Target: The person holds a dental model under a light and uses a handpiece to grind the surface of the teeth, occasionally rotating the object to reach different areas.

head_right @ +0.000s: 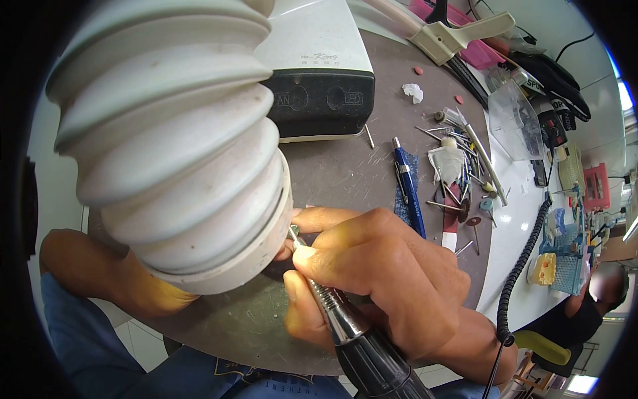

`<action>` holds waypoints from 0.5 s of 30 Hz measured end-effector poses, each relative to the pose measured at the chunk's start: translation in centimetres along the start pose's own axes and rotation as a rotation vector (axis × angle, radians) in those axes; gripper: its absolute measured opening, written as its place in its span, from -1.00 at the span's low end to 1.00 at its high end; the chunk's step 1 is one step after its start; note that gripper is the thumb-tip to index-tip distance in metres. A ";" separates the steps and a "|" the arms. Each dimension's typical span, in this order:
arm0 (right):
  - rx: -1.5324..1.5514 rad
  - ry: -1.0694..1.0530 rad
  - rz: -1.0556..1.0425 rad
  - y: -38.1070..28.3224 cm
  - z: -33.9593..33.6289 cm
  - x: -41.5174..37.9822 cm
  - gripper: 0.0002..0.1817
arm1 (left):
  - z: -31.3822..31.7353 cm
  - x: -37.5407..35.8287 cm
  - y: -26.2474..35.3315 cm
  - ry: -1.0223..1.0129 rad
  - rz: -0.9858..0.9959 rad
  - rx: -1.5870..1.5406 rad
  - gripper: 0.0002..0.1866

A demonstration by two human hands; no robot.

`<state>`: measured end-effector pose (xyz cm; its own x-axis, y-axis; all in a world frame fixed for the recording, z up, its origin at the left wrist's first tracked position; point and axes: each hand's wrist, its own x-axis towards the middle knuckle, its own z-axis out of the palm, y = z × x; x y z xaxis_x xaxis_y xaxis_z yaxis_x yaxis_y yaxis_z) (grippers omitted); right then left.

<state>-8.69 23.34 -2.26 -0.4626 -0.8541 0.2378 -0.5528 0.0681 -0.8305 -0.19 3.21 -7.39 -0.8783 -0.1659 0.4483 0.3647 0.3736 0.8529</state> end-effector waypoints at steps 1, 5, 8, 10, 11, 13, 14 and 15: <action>-0.007 0.002 -0.034 0.0 0.0 0.0 -0.49 | 0.2 -0.1 0.0 0.014 -0.003 -0.026 -0.63; -0.001 -0.003 0.020 -0.1 -0.2 -0.1 -0.49 | 0.1 0.3 0.7 0.036 -0.013 -0.068 -0.62; -0.043 -0.035 -0.103 0.5 -0.6 0.3 -0.47 | -0.3 0.0 0.5 0.023 -0.030 -0.054 -0.62; -0.042 -0.021 -0.104 0.2 -0.5 0.3 -0.46 | -0.3 0.0 0.6 0.022 -0.036 -0.053 -0.63; -0.041 -0.021 -0.103 0.1 -0.5 0.3 -0.46 | -0.3 0.0 0.7 0.020 -0.040 -0.052 -0.63; -0.002 -0.030 -0.039 -0.1 -0.3 0.1 -0.43 | -0.3 0.0 0.7 0.016 -0.044 -0.049 -0.63; -0.002 -0.030 -0.038 -0.1 -0.3 0.1 -0.43 | -0.4 0.0 0.7 0.015 -0.044 -0.048 -0.63; -0.022 -0.023 -0.052 -0.1 -0.3 0.2 -0.42 | -0.5 0.0 0.8 0.015 -0.045 -0.050 -0.63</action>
<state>-8.94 23.37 -1.99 -0.4173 -0.8681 0.2687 -0.5908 0.0345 -0.8061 0.22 3.09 -6.57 -0.8896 -0.1953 0.4129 0.3403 0.3196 0.8843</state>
